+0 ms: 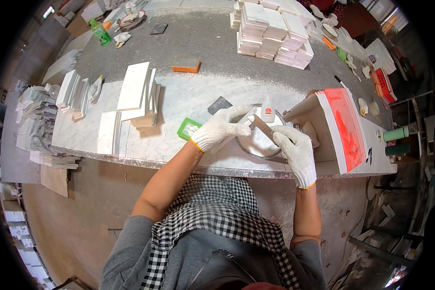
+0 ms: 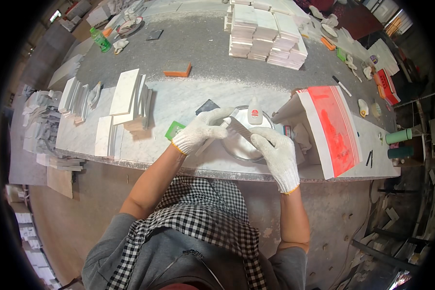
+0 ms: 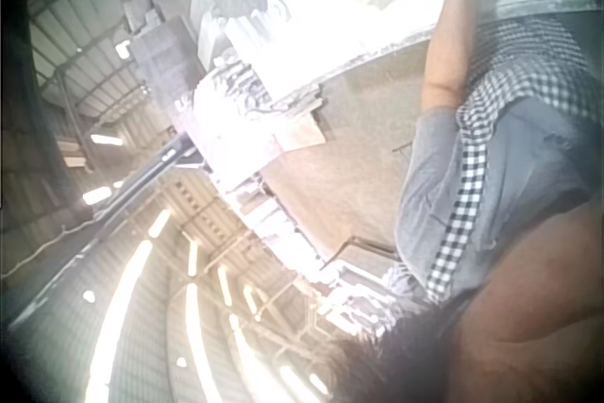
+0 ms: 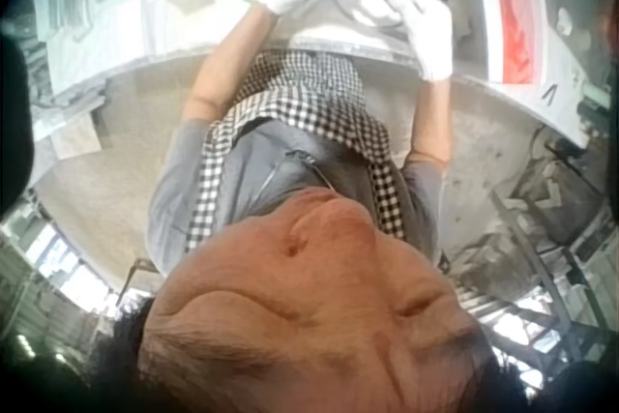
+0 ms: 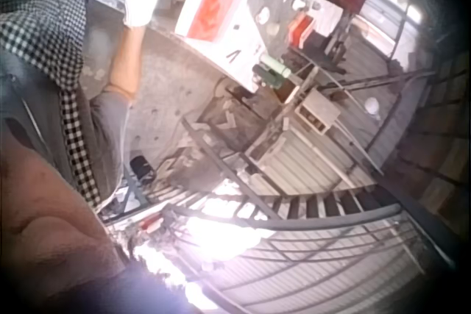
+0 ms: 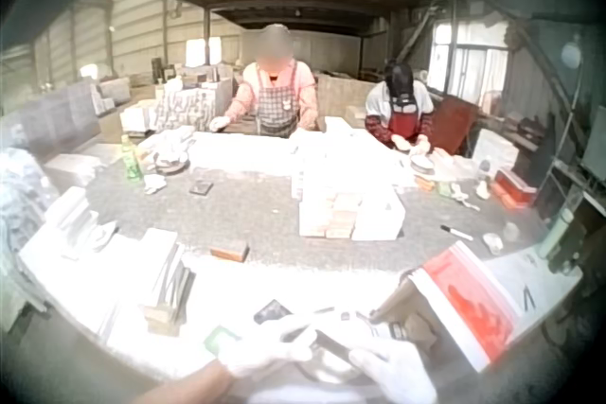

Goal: The person sands small rectangular wood pieces with a green sanding block, then applies a white paste to the edges using a metal spatula. The person repeats this process on multiple pieces, stacking finished items on the table.

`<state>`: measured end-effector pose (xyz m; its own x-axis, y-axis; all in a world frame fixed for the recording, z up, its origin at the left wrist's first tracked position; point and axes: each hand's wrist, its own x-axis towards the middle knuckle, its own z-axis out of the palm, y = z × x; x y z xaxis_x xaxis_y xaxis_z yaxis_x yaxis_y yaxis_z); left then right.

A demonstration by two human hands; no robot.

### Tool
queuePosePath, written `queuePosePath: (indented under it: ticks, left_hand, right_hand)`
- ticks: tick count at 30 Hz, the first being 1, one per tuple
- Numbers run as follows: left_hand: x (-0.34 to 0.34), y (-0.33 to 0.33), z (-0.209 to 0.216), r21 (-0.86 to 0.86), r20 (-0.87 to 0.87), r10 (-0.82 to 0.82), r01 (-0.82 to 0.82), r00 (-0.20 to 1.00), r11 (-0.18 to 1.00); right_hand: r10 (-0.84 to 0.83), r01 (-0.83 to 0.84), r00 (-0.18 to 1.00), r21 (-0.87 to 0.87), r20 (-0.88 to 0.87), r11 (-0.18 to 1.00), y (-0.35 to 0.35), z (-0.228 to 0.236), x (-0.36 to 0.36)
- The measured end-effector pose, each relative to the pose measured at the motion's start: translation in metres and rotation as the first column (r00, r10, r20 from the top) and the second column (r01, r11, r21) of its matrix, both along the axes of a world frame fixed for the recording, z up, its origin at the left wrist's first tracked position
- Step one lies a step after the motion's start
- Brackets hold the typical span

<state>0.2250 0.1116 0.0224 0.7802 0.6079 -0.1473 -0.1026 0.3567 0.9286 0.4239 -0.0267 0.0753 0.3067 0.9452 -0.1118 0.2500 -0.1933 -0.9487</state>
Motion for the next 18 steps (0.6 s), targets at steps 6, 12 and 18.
queuePosePath:
  ticks: [6,12,18]
  left_hand:
    - [-0.001,0.001,-0.004,0.024,-0.002,-0.002,0.003,1.000,1.000]
    - [-0.001,0.003,-0.009,0.085,-0.040,-0.001,0.005,0.999,0.996]
    - [-0.001,-0.001,-0.001,0.016,-0.022,-0.011,0.011,1.000,1.000]
  right_hand:
    - [-0.010,0.010,1.000,-0.048,-0.005,0.999,-0.001,0.003,-0.003]
    - [-0.008,0.008,0.999,0.001,0.037,1.000,0.000,0.002,-0.003]
    - [-0.019,0.017,0.997,0.033,0.069,0.999,0.001,-0.004,-0.001]
